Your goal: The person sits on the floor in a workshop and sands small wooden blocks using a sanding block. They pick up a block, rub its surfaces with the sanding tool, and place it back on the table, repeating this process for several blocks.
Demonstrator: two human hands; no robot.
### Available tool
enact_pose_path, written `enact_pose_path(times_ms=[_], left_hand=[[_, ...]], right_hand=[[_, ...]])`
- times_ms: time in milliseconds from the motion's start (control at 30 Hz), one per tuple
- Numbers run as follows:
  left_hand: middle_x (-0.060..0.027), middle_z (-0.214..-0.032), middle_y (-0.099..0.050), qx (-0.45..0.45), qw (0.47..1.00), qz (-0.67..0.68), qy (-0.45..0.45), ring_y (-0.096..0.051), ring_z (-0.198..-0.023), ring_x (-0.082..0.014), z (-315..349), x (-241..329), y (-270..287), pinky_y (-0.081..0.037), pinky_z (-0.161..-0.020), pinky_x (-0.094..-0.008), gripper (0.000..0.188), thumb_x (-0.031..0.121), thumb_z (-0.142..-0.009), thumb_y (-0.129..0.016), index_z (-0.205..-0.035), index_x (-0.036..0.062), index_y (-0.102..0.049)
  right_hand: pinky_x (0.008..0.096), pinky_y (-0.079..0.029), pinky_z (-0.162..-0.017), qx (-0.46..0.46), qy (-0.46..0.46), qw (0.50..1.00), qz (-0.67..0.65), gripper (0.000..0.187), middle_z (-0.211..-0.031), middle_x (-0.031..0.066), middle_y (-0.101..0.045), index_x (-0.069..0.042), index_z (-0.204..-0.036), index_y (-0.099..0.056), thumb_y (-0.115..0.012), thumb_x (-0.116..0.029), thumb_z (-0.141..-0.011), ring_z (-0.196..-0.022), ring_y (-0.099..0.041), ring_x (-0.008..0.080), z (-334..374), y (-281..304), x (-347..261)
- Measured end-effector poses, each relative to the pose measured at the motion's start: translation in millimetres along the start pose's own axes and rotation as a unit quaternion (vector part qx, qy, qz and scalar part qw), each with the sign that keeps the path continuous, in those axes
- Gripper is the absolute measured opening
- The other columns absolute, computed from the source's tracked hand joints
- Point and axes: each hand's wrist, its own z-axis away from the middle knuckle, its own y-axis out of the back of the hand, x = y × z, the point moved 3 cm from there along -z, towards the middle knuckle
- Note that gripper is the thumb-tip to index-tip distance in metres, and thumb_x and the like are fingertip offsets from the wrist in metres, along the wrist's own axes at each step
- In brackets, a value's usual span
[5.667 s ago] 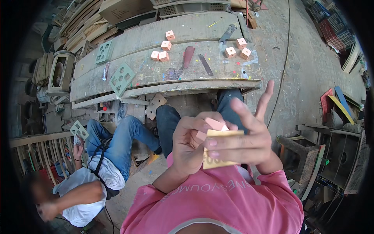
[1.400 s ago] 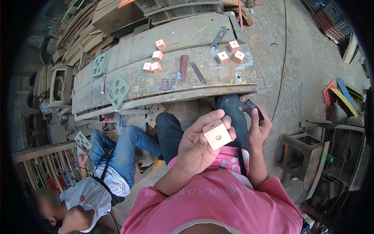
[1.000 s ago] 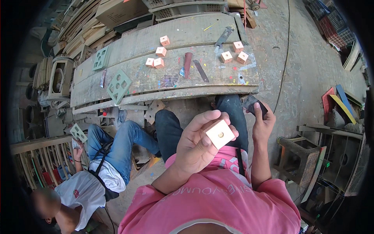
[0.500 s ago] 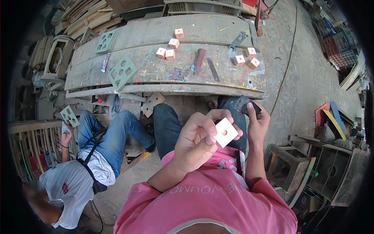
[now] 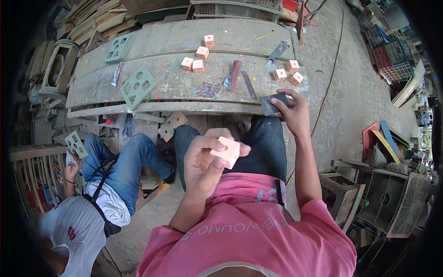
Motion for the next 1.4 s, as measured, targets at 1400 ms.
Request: enact_pose_path(times_ms=[1400], left_hand=[[-0.0229,-0.137,-0.044,-0.02,0.997,0.08,-0.005,-0.035,-0.136,-0.034,-8,9,14,-0.029,-0.113,-0.0459,0.055,-0.006,-0.085,-0.049,-0.137,-0.0103,-0.033]], right_hand=[[0.0458,-0.045,-0.075,0.157,0.287,0.831,0.449,0.013,-0.088,0.0146,-0.062,-0.002,-0.085,-0.067,-0.058,-0.01,-0.08,-0.084,-0.06,0.0341,-43,-98,27]])
